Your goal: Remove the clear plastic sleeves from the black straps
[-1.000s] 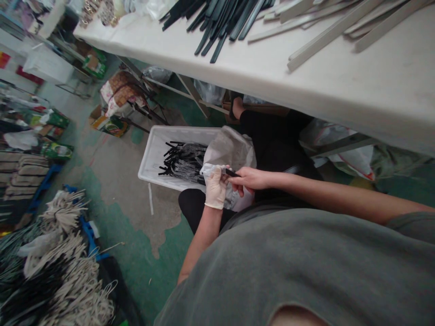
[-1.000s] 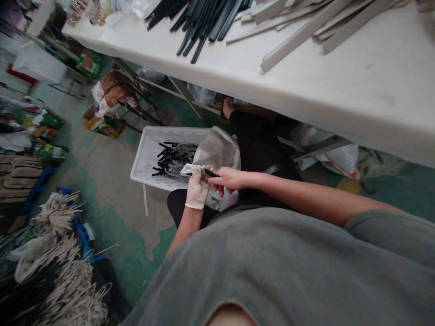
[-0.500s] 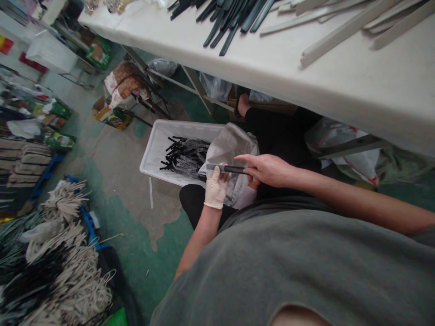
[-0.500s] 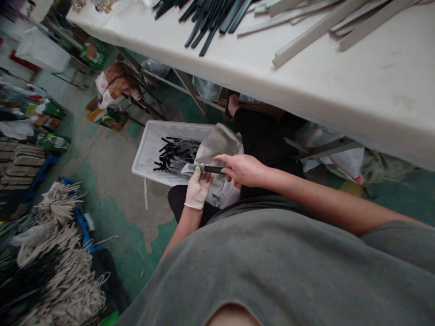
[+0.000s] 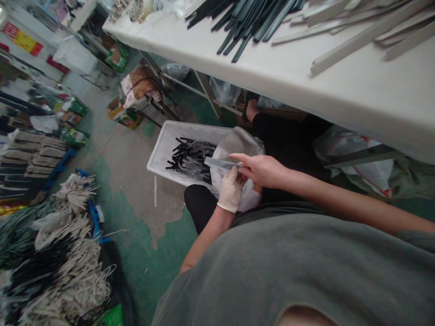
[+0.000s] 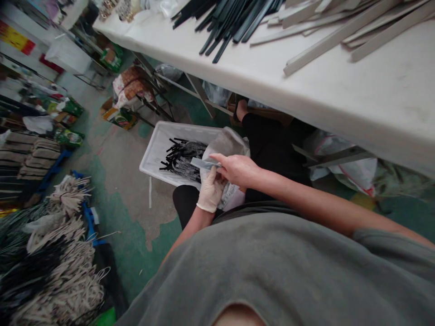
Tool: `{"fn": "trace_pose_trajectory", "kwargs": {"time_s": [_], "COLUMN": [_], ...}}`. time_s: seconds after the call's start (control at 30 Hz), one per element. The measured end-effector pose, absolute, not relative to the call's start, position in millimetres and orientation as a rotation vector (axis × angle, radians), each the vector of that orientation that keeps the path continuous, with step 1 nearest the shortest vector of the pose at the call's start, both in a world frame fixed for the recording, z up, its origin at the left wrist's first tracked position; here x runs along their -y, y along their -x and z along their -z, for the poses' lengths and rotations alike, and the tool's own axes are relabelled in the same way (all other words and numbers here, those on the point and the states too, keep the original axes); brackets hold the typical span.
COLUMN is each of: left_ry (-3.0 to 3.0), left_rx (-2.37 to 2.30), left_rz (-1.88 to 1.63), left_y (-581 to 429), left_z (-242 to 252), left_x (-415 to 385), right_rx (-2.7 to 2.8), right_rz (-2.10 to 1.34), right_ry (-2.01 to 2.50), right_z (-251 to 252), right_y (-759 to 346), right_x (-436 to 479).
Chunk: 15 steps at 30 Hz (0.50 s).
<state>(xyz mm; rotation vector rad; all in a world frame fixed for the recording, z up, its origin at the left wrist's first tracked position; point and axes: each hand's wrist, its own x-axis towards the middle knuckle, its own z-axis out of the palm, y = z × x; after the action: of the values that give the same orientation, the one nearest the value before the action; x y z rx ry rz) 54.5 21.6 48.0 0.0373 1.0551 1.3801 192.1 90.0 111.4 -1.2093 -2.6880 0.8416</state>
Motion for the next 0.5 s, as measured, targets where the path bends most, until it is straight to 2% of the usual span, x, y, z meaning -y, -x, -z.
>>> {"fn": "trace_pose_trajectory", "kwargs": {"time_s": [0.13,0.33,0.5], "left_ry": [0.063,-0.012,0.043], "left_rx": [-1.105,-1.025,-1.071], "left_rz": [-1.434,-1.355,-1.442], "left_y": [-46,-63,-47], "left_z": [-51,-51,-54], "left_x": [-21,-19,-21], "right_rx": [2.687,2.7,2.651], "right_rz": [-0.902,-0.817,-0.982], "right_ry": [1.1,1.186,1.1], "right_z": [-121,-118,-127], "right_y": [-207,-200,-215], "right_x": [-91,-90,-92]}}
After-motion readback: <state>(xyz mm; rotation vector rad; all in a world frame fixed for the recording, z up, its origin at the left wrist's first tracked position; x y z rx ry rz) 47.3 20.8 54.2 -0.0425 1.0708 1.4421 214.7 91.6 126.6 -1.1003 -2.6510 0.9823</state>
